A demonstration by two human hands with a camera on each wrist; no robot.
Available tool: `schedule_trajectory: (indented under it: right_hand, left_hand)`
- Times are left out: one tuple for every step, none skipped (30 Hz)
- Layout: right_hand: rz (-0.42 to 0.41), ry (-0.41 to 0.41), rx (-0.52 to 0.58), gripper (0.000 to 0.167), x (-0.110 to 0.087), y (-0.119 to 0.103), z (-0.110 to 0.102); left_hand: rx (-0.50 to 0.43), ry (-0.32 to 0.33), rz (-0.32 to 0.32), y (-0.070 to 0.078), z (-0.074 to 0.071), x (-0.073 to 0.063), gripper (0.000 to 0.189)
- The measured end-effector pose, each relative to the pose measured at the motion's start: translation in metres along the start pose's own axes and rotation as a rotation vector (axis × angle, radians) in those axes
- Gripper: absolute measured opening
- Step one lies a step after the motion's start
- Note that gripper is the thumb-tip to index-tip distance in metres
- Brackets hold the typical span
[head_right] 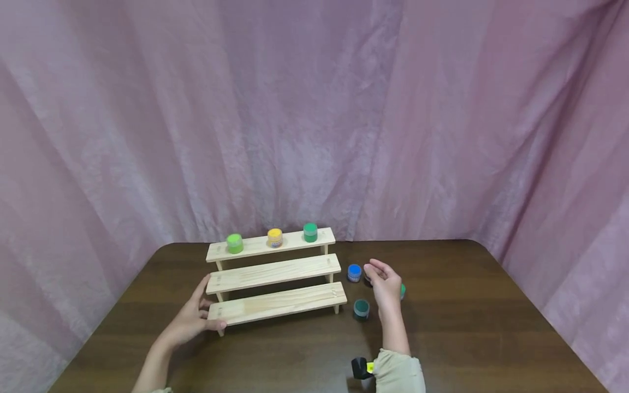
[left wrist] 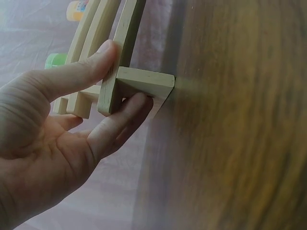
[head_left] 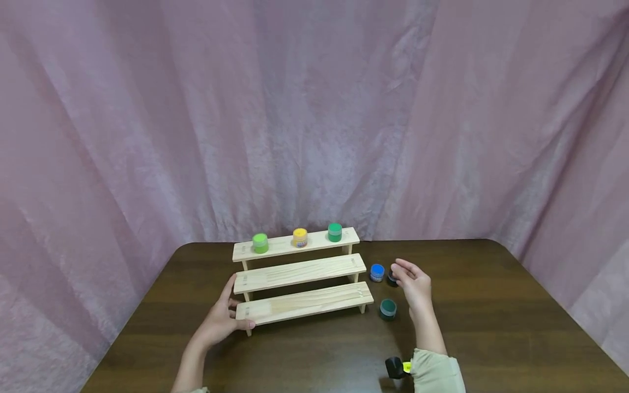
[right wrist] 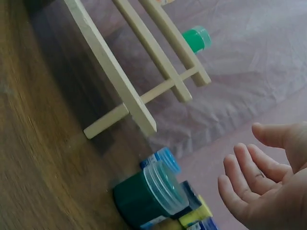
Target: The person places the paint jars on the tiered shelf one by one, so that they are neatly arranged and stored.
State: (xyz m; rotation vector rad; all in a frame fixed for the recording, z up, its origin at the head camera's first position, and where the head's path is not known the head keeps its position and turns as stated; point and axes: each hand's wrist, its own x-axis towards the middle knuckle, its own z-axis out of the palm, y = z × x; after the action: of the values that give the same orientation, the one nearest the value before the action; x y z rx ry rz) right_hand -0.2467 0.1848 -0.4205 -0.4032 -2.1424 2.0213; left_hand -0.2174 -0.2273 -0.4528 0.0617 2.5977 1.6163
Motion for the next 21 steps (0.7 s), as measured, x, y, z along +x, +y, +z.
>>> schedule_trajectory:
  right_hand:
    - [0.010,0.000,0.004,0.045,0.000,0.002,-0.001]
    - [0.023,-0.006,0.002,0.046,0.001,0.005,-0.003]
    - [0.032,-0.017,-0.006,0.047,0.001,0.007,-0.004]
    - [0.040,-0.035,-0.016,0.049,0.002,0.008,-0.005]
    - [0.049,-0.058,-0.031,0.050,0.003,0.010,-0.006]
    - [0.057,-0.084,-0.050,0.052,0.005,0.012,-0.007]
    - [0.066,-0.110,-0.065,0.053,0.006,0.014,-0.008]
    - [0.069,-0.138,-0.081,0.053,0.007,0.016,-0.010]
    - [0.072,-0.162,-0.090,0.053,0.008,0.018,-0.011]
    - [0.075,-0.184,-0.091,0.054,0.009,0.020,-0.012]
    - [0.079,-0.203,-0.084,0.055,0.010,0.021,-0.013]
    - [0.084,-0.222,-0.076,0.056,0.012,0.022,-0.014]
    - [0.088,-0.238,-0.065,0.056,0.012,0.023,-0.015]
    - [0.091,-0.257,-0.059,0.057,0.013,0.024,-0.016]
    - [0.094,-0.272,-0.053,0.057,0.014,0.024,-0.017]
    - [0.095,-0.291,-0.050,0.057,0.014,0.025,-0.019]
    - [0.094,-0.311,-0.052,0.057,0.014,0.026,-0.020]
    - [0.089,-0.336,-0.064,0.057,0.014,0.027,-0.021]
    - [0.082,-0.360,-0.079,0.056,0.013,0.028,-0.022]
    - [0.077,-0.387,-0.098,0.056,0.013,0.030,-0.023]
    - [0.072,-0.412,-0.113,0.055,0.012,0.032,-0.025]
  left_hand:
    - [-0.002,0.000,0.001,0.000,0.000,0.000,0.127]
    - [-0.002,-0.003,0.005,-0.001,0.000,-0.001,0.127]
    - [0.000,-0.007,0.009,-0.001,0.000,-0.001,0.127]
    - [0.001,-0.011,0.014,-0.001,0.000,0.000,0.127]
    - [0.000,-0.011,0.018,-0.002,0.000,0.000,0.127]
    - [0.002,-0.010,0.020,-0.002,-0.001,0.001,0.127]
    - [0.004,-0.011,0.018,-0.002,-0.001,0.001,0.127]
    - [0.008,-0.013,0.022,-0.001,-0.001,0.001,0.127]
    - [0.012,-0.012,0.022,-0.001,-0.001,0.002,0.127]
    - [0.014,-0.012,0.021,-0.001,-0.002,0.002,0.127]
    - [0.014,-0.011,0.022,-0.001,-0.002,0.002,0.127]
    - [0.018,-0.014,0.025,0.000,-0.002,0.002,0.127]
    - [0.015,-0.016,0.025,0.000,-0.002,0.002,0.127]
    - [0.017,-0.020,0.028,0.000,-0.003,0.002,0.127]
    - [0.017,-0.021,0.027,0.001,-0.003,0.002,0.127]
    - [0.014,-0.021,0.024,0.001,-0.003,0.002,0.127]
    - [0.015,-0.022,0.025,0.001,-0.002,0.001,0.128]
    - [0.016,-0.023,0.023,0.002,-0.002,0.001,0.128]
    - [0.017,-0.025,0.021,0.002,-0.002,0.001,0.128]
    - [0.020,-0.027,0.019,0.002,-0.002,0.000,0.128]
    - [0.020,-0.025,0.012,0.002,-0.002,-0.001,0.128]
